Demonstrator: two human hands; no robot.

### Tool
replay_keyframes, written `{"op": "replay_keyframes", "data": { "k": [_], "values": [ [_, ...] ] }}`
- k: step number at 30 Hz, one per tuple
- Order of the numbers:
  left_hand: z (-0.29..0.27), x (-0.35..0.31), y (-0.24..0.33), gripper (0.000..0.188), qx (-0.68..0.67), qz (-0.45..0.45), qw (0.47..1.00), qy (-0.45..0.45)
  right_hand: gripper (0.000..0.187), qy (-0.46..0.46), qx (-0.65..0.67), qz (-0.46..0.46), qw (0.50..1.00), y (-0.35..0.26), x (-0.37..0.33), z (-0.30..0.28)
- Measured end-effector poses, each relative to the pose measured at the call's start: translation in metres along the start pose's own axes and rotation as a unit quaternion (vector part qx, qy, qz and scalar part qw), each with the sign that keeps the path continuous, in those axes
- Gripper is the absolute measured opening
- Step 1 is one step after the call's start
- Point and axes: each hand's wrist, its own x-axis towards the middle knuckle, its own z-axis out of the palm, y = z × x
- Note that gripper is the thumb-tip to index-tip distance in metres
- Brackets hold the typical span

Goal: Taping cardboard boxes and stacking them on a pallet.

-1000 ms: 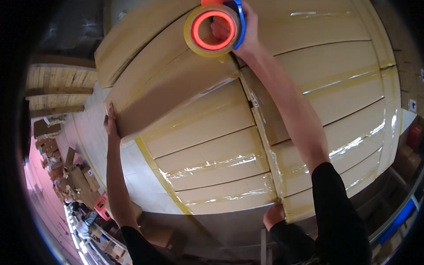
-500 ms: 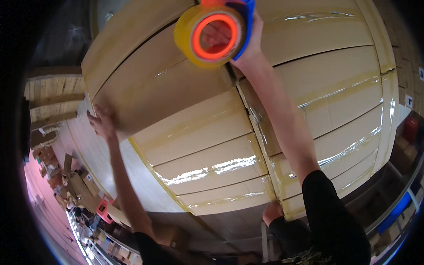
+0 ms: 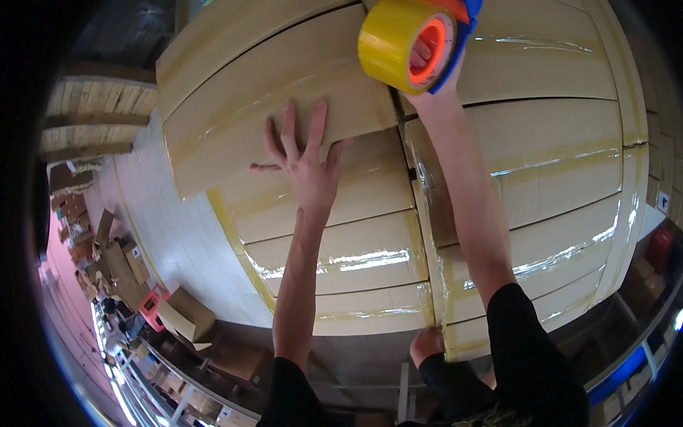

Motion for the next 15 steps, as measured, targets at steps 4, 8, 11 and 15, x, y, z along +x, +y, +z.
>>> {"op": "replay_keyframes", "data": {
  "k": [4, 8, 11, 15],
  "values": [
    [0.007, 0.016, 0.008, 0.059, 0.007, -0.008, 0.999, 0.043, 0.031, 0.013, -0.046, -0.008, 0.999, 0.003, -0.003, 0.005],
    [-0.004, 0.015, -0.007, 0.065, 0.023, -0.004, 0.999, 0.021, 0.030, 0.050, -0.083, -0.006, 0.995, 0.017, 0.001, 0.014],
    [-0.010, 0.012, 0.025, 0.074, -0.052, 0.037, 0.998, -0.009, 0.031, -0.130, 0.025, 0.093, 0.987, -0.012, 0.058, -0.068],
    [-0.045, -0.066, 0.028, 0.068, -0.177, 0.051, 0.982, -0.027, 0.033, -0.223, 0.122, 0.244, 0.936, -0.032, 0.065, -0.082]
  ]
}}
